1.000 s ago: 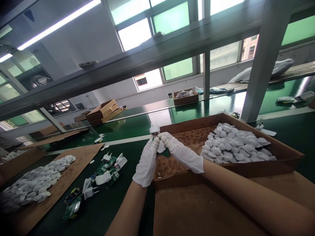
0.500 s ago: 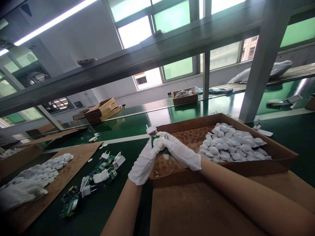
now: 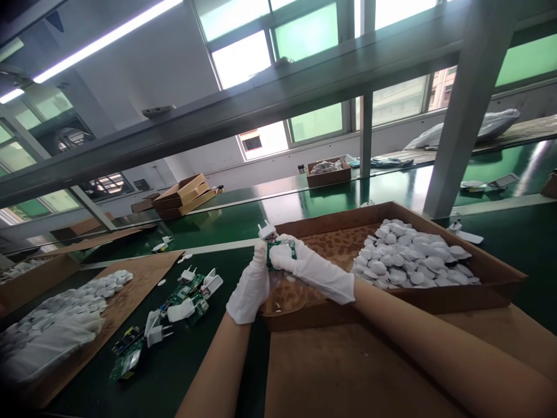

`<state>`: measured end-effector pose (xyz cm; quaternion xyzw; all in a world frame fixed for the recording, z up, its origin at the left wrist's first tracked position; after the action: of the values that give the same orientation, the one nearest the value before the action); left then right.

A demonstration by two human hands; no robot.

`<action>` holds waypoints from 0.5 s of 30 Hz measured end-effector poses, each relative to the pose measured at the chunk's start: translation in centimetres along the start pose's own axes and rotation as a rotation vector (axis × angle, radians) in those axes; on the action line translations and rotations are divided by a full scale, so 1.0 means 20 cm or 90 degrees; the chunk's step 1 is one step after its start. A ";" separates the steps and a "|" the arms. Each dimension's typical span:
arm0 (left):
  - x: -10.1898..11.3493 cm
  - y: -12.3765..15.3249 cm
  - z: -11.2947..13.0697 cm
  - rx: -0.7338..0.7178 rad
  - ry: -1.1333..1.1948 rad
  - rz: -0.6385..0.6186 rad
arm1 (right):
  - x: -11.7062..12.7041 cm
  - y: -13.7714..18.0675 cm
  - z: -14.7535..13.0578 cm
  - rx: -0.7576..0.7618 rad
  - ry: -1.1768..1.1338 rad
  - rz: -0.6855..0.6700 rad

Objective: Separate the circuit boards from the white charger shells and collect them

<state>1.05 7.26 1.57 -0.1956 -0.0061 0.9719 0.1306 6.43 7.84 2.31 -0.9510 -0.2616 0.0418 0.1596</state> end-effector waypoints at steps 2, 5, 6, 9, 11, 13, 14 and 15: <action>0.04 0.00 -0.02 0.030 -0.026 0.068 | -0.01 -0.01 -0.02 0.021 -0.002 0.003; 0.03 0.00 -0.03 0.050 -0.013 0.056 | -0.05 0.00 -0.05 0.014 0.004 -0.041; 0.02 -0.01 -0.03 0.043 -0.002 0.034 | -0.06 0.00 -0.06 0.009 0.006 -0.054; -0.02 0.00 -0.01 0.000 0.011 -0.029 | -0.07 0.04 -0.07 -0.009 0.021 -0.084; -0.04 0.01 0.01 -0.026 0.004 -0.062 | -0.07 0.04 -0.06 -0.024 0.013 -0.094; -0.06 0.03 0.02 -0.019 0.000 -0.082 | -0.06 0.04 -0.02 -0.057 -0.026 -0.077; -0.07 0.03 0.01 -0.008 0.002 -0.089 | -0.04 0.04 0.00 -0.070 -0.048 -0.055; -0.07 0.04 0.00 0.005 0.007 -0.094 | -0.02 0.03 0.02 -0.079 -0.064 -0.034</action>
<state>2.10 6.19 2.11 -0.1998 -0.0159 0.9584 0.2030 6.33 7.23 1.68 -0.9485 -0.2966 0.0687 0.0879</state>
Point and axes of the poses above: each hand's wrist, its own y-axis away from the middle knuckle, its own x-axis out of the back of the hand, z = x × y, the point moved 10 cm from there along -y, towards the middle knuckle, and after that the axes turned 5 degrees about x, right-handed, at the moved point
